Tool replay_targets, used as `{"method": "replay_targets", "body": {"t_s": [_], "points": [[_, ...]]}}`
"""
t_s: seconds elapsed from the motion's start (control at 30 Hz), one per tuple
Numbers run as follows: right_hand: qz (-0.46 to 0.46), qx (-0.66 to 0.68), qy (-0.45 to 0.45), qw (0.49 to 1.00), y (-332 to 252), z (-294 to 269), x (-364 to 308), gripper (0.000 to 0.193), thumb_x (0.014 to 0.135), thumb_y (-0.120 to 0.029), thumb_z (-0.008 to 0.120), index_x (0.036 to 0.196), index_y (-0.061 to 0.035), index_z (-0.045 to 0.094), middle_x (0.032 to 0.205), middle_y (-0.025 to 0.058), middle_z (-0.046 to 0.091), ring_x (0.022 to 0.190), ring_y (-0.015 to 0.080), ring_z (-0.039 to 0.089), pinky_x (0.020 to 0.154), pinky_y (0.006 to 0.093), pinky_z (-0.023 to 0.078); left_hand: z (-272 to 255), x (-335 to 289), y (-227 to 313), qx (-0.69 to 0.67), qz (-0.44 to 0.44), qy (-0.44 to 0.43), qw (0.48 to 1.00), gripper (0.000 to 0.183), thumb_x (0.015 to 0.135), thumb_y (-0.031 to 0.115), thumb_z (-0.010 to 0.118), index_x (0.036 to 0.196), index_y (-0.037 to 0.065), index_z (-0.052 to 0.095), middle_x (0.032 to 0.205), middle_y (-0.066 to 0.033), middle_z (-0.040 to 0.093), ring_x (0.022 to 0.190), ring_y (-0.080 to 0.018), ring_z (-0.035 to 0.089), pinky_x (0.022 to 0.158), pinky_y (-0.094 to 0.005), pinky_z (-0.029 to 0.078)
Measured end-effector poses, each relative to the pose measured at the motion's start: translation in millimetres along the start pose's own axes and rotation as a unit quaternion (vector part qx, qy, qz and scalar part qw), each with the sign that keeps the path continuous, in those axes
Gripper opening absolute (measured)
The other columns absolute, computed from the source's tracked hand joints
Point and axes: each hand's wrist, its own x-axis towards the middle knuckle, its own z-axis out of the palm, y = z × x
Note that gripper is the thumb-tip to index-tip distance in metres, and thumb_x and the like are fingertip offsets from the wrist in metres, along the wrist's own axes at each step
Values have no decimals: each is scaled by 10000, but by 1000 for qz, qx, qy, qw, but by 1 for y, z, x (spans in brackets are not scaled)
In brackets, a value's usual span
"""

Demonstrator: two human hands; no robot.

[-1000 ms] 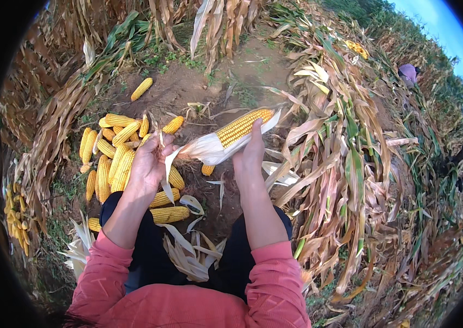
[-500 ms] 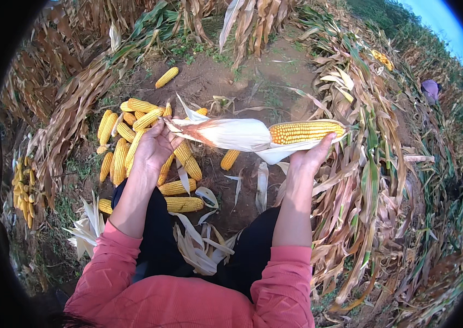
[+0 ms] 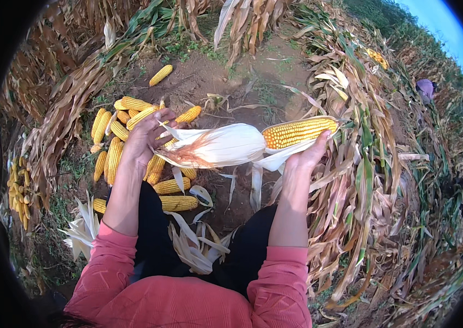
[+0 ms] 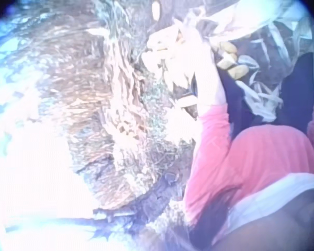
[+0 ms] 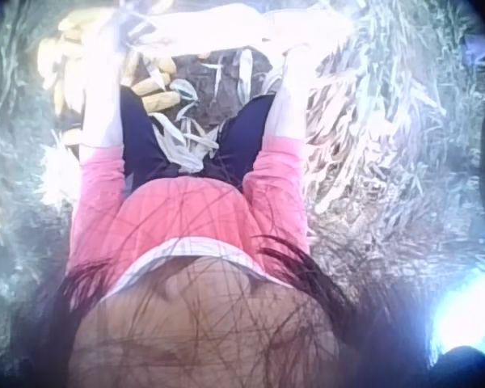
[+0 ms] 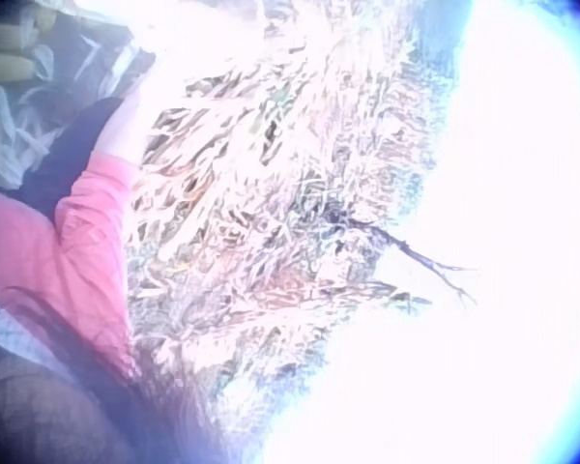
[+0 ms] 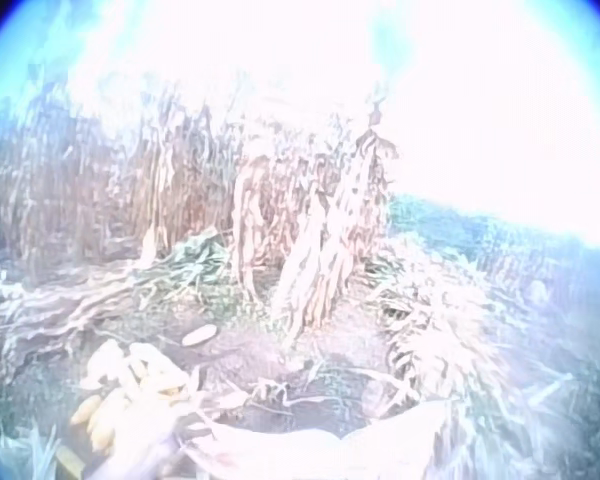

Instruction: The person sits on the ground in a cornfield and shucks corn cobs by hand, peeling back the husks and silk to reveal the kernels. The shucked cobs are placed in a growing pile on the ground.

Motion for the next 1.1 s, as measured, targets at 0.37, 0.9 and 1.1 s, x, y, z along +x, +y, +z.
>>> {"method": "replay_targets", "body": {"t_s": [0.37, 0.9, 1.1], "points": [[159, -84, -126, 976, 10, 52, -64, 457, 974, -390, 433, 1264, -37, 458, 1152, 83, 542, 1042, 199, 525, 935, 354, 413, 40, -1, -31, 165, -70, -123, 976, 831, 748, 471, 732, 1360, 38, 372, 1303, -121, 480, 1149, -189, 494, 946, -329, 384], [183, -301, -296, 888, 24, 46, -83, 387, 879, -184, 627, 1189, 20, 518, 1079, 120, 585, 974, 165, 565, 788, 293, 482, 48, 10, -50, -138, -72, -61, 986, 451, 775, 131, 732, 1140, 31, 487, 917, -51, 600, 765, -133, 624, 659, -293, 554], [-111, -463, -251, 843, -3, 27, -129, 499, 787, -89, 717, 1221, -1, 487, 1127, 101, 552, 1017, 160, 518, 887, 280, 418, 17, 32, -32, -198, 23, 46, 979, 397, 793, 130, 717, 1107, 8, 506, 924, -86, 610, 779, -177, 640, 663, -341, 569]]}}
